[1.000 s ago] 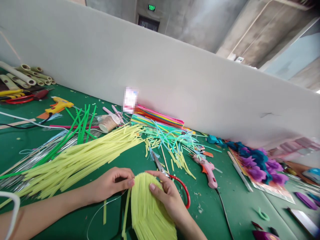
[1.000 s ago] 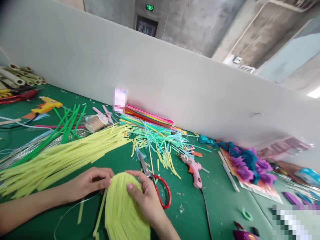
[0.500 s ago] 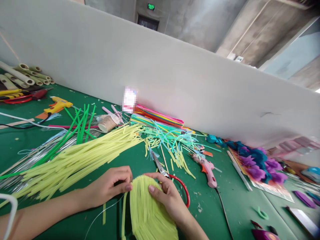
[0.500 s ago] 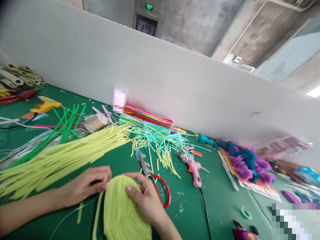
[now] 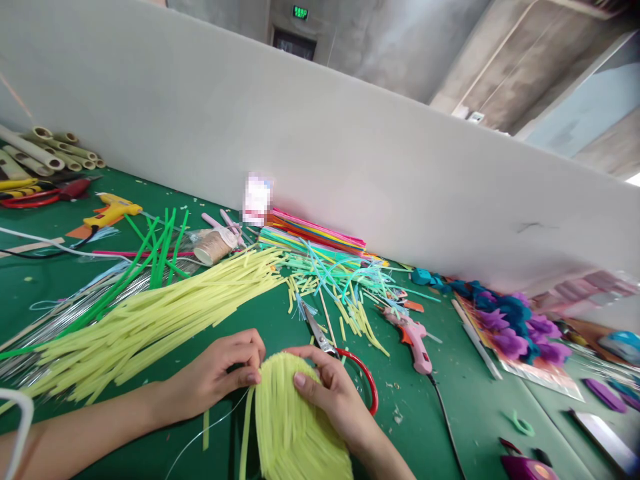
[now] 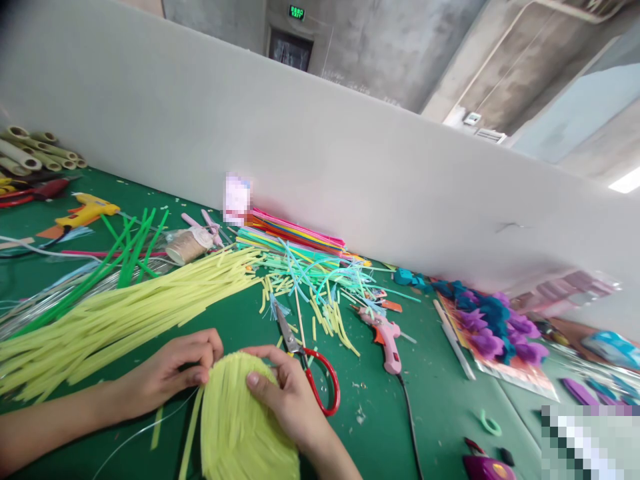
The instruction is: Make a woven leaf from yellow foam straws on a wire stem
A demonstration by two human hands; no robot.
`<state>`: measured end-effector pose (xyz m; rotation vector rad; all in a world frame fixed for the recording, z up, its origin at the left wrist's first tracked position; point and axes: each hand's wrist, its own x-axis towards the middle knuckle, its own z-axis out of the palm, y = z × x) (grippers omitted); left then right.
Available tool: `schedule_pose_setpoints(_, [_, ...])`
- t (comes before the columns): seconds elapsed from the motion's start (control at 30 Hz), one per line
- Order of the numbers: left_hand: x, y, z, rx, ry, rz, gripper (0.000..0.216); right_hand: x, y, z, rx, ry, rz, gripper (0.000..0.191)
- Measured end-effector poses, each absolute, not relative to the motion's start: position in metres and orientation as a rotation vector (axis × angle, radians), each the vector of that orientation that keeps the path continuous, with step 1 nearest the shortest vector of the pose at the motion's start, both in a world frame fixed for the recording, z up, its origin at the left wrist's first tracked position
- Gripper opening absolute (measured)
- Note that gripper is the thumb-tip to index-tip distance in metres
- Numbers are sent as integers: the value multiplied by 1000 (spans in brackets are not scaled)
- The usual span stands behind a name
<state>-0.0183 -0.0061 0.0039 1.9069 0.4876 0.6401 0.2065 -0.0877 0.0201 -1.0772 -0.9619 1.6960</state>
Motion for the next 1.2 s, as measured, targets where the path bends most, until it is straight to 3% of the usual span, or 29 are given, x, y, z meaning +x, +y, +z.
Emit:
schedule_pose_setpoints(0.23, [-16,-4,2,1967,658,541,50,206,-88,19,-1084,-946,1682,37])
schedule_pose_setpoints(0.43, [-17,-1,3,1956,685,431,42,206,-88,17,-1091,-963,1652,38])
schedule_pose_setpoints(1.2, [-14,-10,7,1966,672,483,39,205,-86,16,-1097,-1024,1618,33])
